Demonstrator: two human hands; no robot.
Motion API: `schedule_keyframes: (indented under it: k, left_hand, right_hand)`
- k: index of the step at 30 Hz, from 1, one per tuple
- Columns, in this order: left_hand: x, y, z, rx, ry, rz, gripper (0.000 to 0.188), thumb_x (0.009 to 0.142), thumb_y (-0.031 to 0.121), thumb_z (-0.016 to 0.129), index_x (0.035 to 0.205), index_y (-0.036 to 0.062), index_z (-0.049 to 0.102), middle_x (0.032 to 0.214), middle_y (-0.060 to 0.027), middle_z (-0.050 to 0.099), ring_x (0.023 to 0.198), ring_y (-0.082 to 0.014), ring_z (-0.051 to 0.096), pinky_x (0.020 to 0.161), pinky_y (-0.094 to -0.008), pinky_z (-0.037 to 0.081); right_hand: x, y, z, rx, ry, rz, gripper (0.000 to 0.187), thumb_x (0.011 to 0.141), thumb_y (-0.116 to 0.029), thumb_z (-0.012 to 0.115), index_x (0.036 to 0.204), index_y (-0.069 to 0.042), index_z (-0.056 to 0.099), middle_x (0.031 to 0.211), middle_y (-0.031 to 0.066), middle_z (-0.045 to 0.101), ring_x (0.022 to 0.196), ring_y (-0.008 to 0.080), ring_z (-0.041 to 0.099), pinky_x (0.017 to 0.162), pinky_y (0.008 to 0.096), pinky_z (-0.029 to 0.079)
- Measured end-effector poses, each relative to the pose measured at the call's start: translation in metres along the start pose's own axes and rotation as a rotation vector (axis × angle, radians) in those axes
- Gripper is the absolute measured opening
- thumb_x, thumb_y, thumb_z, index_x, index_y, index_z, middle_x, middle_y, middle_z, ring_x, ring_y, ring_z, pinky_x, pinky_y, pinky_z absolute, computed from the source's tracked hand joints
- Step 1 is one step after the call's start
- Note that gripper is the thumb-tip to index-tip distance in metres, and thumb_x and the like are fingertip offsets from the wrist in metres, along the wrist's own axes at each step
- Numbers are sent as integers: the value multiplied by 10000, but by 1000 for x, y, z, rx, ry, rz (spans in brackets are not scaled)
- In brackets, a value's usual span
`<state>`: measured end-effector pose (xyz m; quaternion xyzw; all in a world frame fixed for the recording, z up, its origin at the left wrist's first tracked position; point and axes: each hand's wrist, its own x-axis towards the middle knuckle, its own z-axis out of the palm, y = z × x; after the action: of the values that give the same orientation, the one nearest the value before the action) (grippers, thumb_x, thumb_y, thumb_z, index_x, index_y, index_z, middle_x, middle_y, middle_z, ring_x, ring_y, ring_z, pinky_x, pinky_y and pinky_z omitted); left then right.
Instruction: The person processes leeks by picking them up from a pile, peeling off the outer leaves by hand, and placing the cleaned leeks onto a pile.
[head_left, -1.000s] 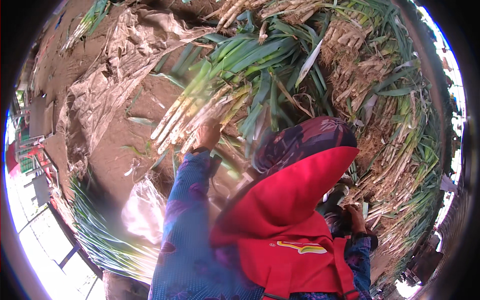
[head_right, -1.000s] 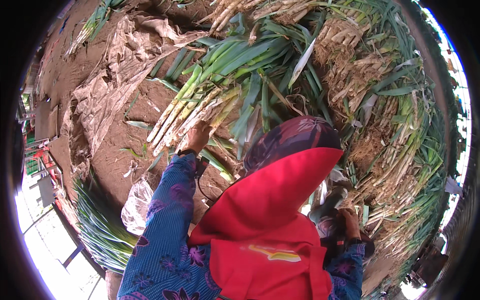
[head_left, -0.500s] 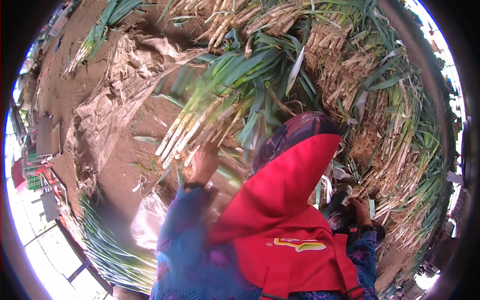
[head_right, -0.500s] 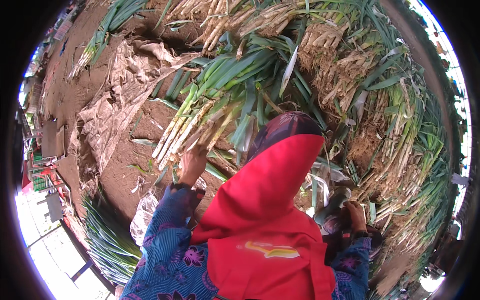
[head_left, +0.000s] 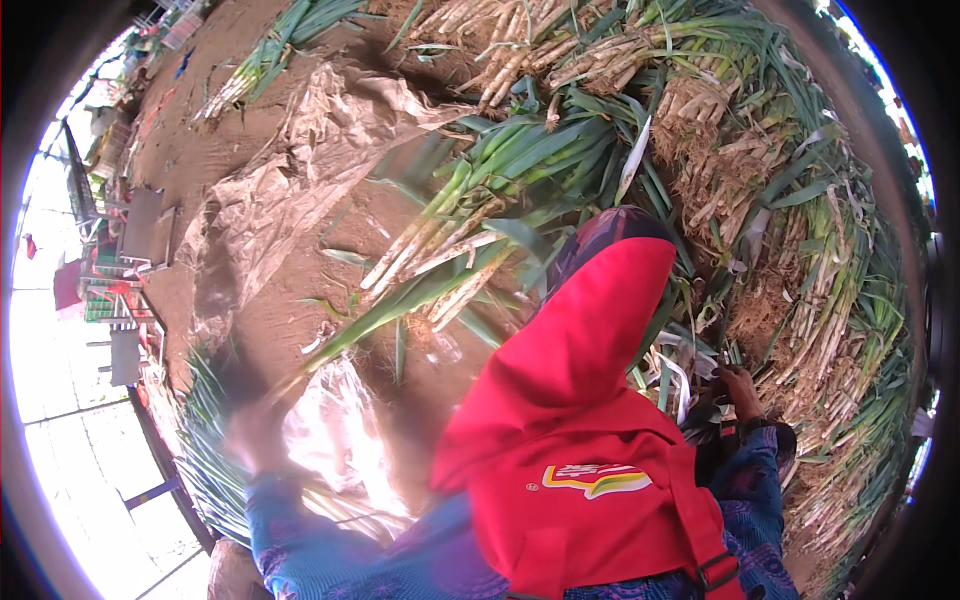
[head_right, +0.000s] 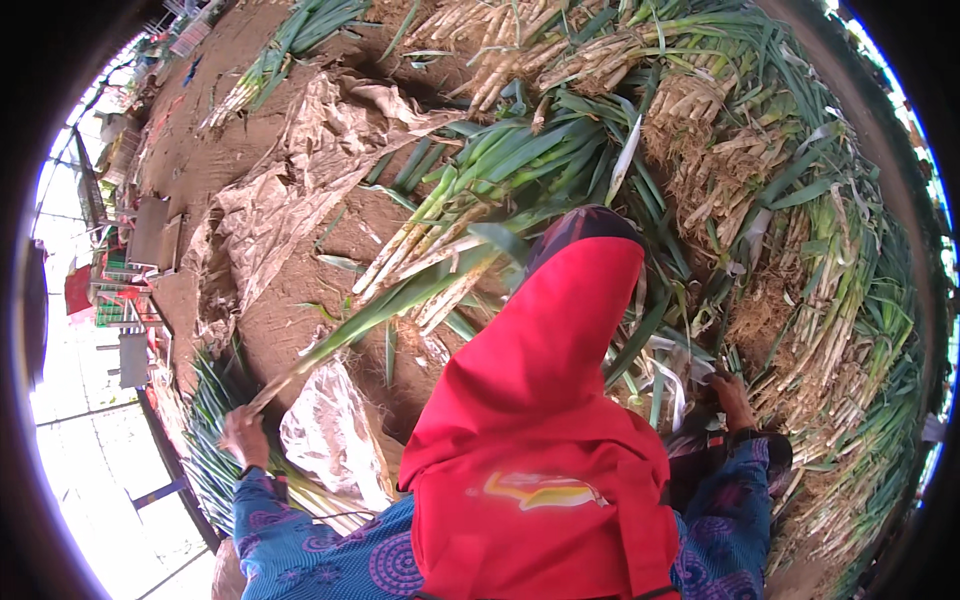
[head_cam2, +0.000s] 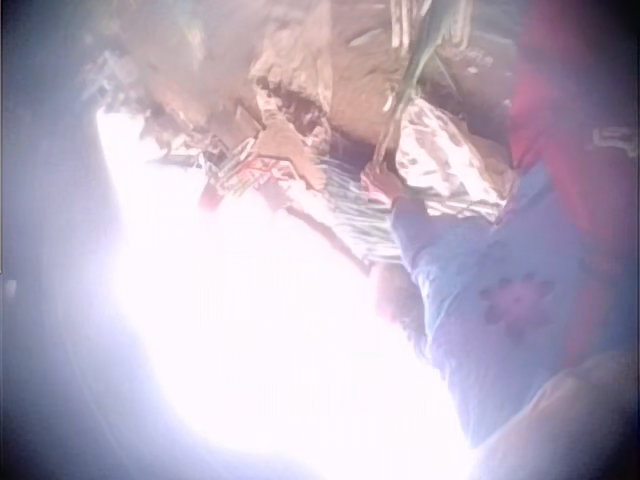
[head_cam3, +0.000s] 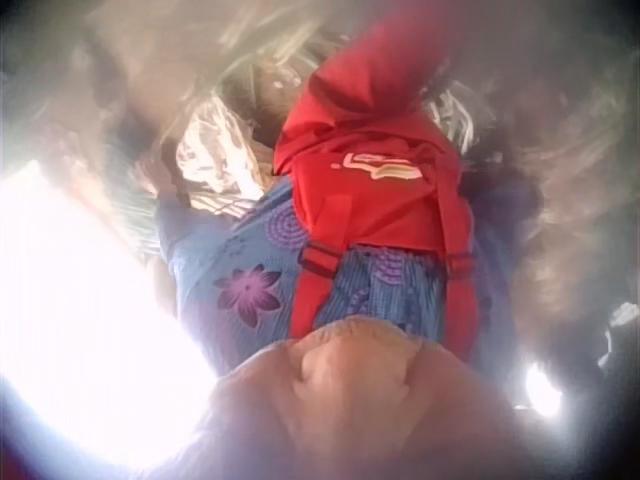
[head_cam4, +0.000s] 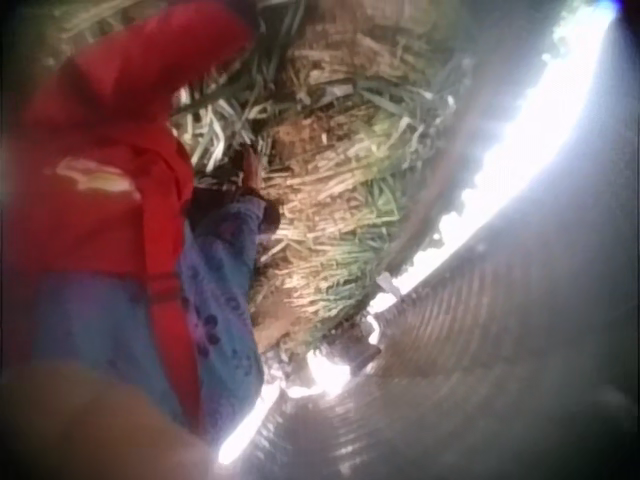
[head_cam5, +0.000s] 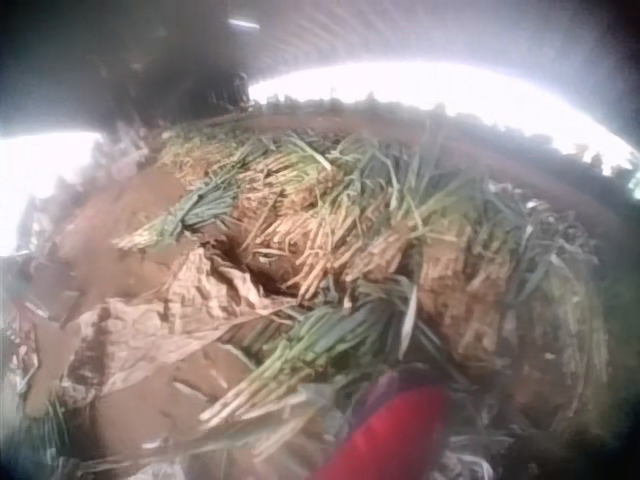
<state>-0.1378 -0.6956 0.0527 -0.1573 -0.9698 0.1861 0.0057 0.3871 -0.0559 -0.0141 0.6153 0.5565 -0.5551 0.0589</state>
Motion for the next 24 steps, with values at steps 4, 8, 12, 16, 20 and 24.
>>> schedule_keyframes:
  k: [4,8,12,16,20,24]
  left_hand:
    - [-15,-161,0,158,336,-315,201,817,164,632,994,69,632,978,-126,591,986,-311,554,870,-443,415]
    - [-40,-229,-51,204,348,-572,216,859,241,607,986,67,590,930,-128,572,884,-310,589,730,-448,470]
    - [-55,-243,-55,228,185,-679,206,862,231,598,977,61,581,897,-115,563,842,-290,587,696,-428,473]
    - [-49,-237,-37,97,-51,-737,195,866,221,589,968,55,573,865,-102,553,799,-270,586,661,-407,476]
    - [-8,-209,-10,-193,-294,-679,185,869,211,580,958,50,564,832,-89,544,757,-251,584,627,-386,479]
    - [76,-148,27,-1235,-427,-420,176,873,202,571,949,44,556,800,-76,534,714,-231,582,593,-365,482]
  right_hand:
    - [18,-26,17,112,-66,-19,322,847,-270,539,1040,-21,608,764,69,627,647,178,620,562,292,480]
    - [14,-51,29,30,-31,-61,249,856,-272,568,951,-48,623,706,48,613,585,146,592,518,281,462]
    - [9,-64,32,-59,-49,-67,275,862,-285,542,976,-42,602,744,64,616,619,165,611,520,290,477]
    - [20,-55,36,-45,-68,-90,275,869,-248,539,1000,-19,616,766,81,629,591,177,618,496,293,483]
    - [11,-56,36,-39,-49,-164,265,864,-239,551,972,-10,631,755,79,632,559,166,615,486,275,475]
    - [-6,-59,35,50,-52,-195,258,869,-220,559,974,5,630,752,63,634,581,149,612,503,255,472]
